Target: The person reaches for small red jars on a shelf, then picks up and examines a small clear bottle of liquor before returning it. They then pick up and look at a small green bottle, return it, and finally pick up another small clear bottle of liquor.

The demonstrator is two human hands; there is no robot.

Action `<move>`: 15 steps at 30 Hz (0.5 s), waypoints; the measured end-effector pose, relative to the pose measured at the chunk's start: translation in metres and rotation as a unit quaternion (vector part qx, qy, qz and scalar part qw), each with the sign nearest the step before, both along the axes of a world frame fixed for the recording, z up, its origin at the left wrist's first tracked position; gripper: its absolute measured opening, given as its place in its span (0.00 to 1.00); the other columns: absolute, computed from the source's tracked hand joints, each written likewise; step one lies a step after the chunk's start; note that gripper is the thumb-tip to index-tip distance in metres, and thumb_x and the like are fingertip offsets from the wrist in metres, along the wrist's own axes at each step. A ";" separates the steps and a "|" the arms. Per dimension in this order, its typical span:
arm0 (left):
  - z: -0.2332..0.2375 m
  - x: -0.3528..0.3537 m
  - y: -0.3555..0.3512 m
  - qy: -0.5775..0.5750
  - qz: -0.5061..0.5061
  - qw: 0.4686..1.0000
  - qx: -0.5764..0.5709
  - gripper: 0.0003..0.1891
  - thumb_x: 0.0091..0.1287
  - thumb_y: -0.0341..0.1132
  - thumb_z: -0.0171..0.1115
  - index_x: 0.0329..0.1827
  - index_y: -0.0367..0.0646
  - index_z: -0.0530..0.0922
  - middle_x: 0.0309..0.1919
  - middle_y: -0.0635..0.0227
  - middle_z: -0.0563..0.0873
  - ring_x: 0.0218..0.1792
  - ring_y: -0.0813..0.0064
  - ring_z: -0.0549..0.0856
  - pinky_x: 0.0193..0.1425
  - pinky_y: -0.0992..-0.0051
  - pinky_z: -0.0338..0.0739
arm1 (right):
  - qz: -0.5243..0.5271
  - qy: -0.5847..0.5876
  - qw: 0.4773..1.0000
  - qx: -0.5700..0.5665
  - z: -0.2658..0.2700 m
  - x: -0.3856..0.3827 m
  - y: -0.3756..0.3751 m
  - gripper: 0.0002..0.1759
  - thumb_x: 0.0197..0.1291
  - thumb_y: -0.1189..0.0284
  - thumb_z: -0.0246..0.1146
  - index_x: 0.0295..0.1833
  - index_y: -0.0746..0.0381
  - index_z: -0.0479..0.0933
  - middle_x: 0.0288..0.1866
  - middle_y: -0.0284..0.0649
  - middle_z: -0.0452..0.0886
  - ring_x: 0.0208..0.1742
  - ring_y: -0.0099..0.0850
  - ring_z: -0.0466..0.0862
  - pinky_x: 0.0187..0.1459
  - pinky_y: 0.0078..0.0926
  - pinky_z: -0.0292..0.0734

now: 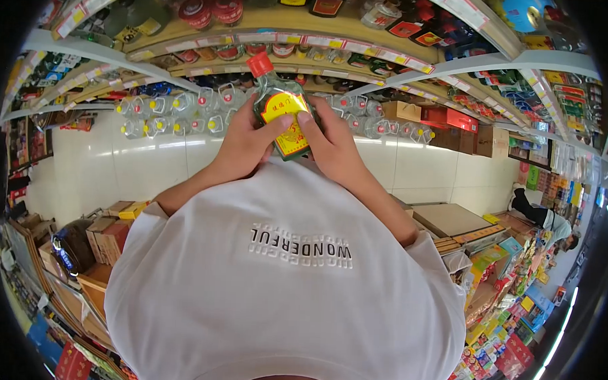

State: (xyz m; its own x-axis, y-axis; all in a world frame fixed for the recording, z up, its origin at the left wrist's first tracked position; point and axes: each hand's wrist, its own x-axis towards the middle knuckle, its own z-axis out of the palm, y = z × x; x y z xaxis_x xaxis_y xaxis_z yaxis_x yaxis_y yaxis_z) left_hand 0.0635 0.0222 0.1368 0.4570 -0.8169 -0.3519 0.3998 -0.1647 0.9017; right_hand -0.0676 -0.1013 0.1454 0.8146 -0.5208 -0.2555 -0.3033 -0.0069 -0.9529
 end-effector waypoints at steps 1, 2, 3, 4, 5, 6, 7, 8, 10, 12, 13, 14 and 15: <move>-0.004 0.003 0.002 -0.001 0.000 1.000 -0.002 0.24 0.66 0.43 0.70 0.59 0.38 0.73 0.31 0.72 0.82 0.19 0.87 0.74 0.18 0.82 0.68 | -0.008 0.008 1.000 0.007 -0.002 0.001 0.005 0.19 0.77 0.64 0.53 0.64 0.65 0.70 0.32 0.35 0.79 0.31 0.18 0.75 0.30 0.20 0.72; -0.006 0.005 0.006 -0.004 0.001 1.000 -0.003 0.24 0.66 0.43 0.70 0.59 0.38 0.73 0.31 0.72 0.82 0.19 0.87 0.74 0.19 0.81 0.68 | -0.014 0.015 1.000 0.015 -0.003 0.005 0.010 0.19 0.77 0.64 0.53 0.63 0.66 0.70 0.33 0.36 0.80 0.32 0.18 0.76 0.31 0.20 0.73; -0.005 0.008 0.010 0.013 -0.006 1.000 0.023 0.25 0.66 0.41 0.70 0.60 0.38 0.73 0.32 0.72 0.82 0.22 0.88 0.75 0.21 0.82 0.69 | -0.018 -0.005 1.000 -0.008 -0.009 0.007 0.013 0.19 0.76 0.64 0.53 0.63 0.66 0.71 0.33 0.36 0.80 0.33 0.19 0.77 0.33 0.21 0.74; -0.008 0.010 0.012 0.017 0.001 1.000 0.008 0.24 0.67 0.41 0.70 0.60 0.38 0.73 0.33 0.72 0.82 0.23 0.88 0.76 0.22 0.82 0.69 | -0.022 -0.027 0.999 -0.031 -0.019 0.009 0.017 0.19 0.76 0.64 0.54 0.62 0.67 0.71 0.34 0.37 0.81 0.34 0.19 0.77 0.35 0.21 0.74; -0.012 0.012 0.014 0.020 0.008 1.000 -0.007 0.24 0.67 0.40 0.70 0.60 0.37 0.72 0.34 0.71 0.83 0.24 0.88 0.76 0.23 0.82 0.70 | -0.027 -0.050 0.997 -0.053 -0.027 0.011 0.020 0.19 0.76 0.64 0.54 0.61 0.67 0.71 0.35 0.38 0.82 0.35 0.20 0.78 0.37 0.22 0.75; -0.014 0.014 0.016 0.023 0.014 0.999 -0.021 0.24 0.67 0.39 0.70 0.60 0.37 0.72 0.35 0.71 0.83 0.26 0.88 0.76 0.24 0.82 0.70 | -0.028 -0.061 0.997 -0.048 -0.031 0.014 0.023 0.19 0.76 0.64 0.54 0.61 0.68 0.72 0.36 0.39 0.83 0.36 0.20 0.79 0.38 0.22 0.75; -0.015 0.016 0.018 0.031 0.013 0.999 -0.019 0.24 0.67 0.38 0.69 0.60 0.37 0.72 0.36 0.71 0.83 0.27 0.88 0.77 0.26 0.83 0.71 | -0.030 -0.073 0.996 -0.042 -0.034 0.015 0.023 0.19 0.76 0.64 0.55 0.61 0.68 0.72 0.37 0.40 0.83 0.37 0.21 0.79 0.40 0.23 0.75; -0.014 0.018 0.020 0.040 0.011 0.999 -0.018 0.24 0.67 0.37 0.69 0.61 0.36 0.72 0.38 0.71 0.83 0.29 0.88 0.77 0.28 0.83 0.71 | -0.035 -0.084 0.995 -0.038 -0.036 0.017 0.025 0.19 0.76 0.64 0.55 0.60 0.68 0.72 0.38 0.40 0.84 0.38 0.21 0.79 0.41 0.23 0.76; -0.016 0.020 0.022 0.051 0.013 0.998 -0.025 0.23 0.67 0.36 0.69 0.61 0.36 0.72 0.40 0.70 0.84 0.33 0.87 0.79 0.31 0.82 0.73 | -0.034 -0.083 0.995 -0.047 -0.037 0.020 0.026 0.19 0.75 0.64 0.55 0.60 0.69 0.72 0.38 0.40 0.84 0.38 0.21 0.79 0.41 0.23 0.76; -0.018 0.020 0.023 0.053 0.023 0.997 -0.042 0.23 0.68 0.36 0.69 0.61 0.36 0.72 0.42 0.69 0.84 0.36 0.85 0.80 0.35 0.81 0.76 | -0.033 -0.084 0.994 -0.054 -0.038 0.022 0.027 0.19 0.75 0.64 0.55 0.60 0.69 0.73 0.38 0.40 0.84 0.38 0.21 0.79 0.41 0.23 0.76; -0.019 0.021 0.023 0.055 0.024 0.997 -0.042 0.23 0.68 0.36 0.69 0.61 0.36 0.72 0.43 0.68 0.84 0.38 0.85 0.81 0.38 0.80 0.77 | -0.033 -0.085 0.994 -0.055 -0.039 0.022 0.028 0.20 0.75 0.64 0.55 0.60 0.69 0.73 0.39 0.41 0.84 0.38 0.22 0.80 0.42 0.23 0.76; -0.019 0.022 0.023 0.057 0.025 0.997 -0.044 0.23 0.68 0.36 0.69 0.61 0.36 0.72 0.44 0.68 0.84 0.41 0.84 0.81 0.41 0.79 0.78 | -0.032 -0.086 0.994 -0.056 -0.040 0.023 0.028 0.20 0.75 0.64 0.56 0.60 0.69 0.73 0.39 0.41 0.84 0.38 0.22 0.80 0.42 0.23 0.76; -0.019 0.023 0.023 0.058 0.026 0.997 -0.046 0.23 0.68 0.35 0.69 0.61 0.36 0.72 0.45 0.67 0.84 0.43 0.83 0.82 0.44 0.78 0.79 | -0.033 -0.091 0.994 -0.058 -0.040 0.025 0.028 0.20 0.75 0.64 0.56 0.60 0.69 0.73 0.40 0.41 0.84 0.39 0.22 0.80 0.42 0.23 0.76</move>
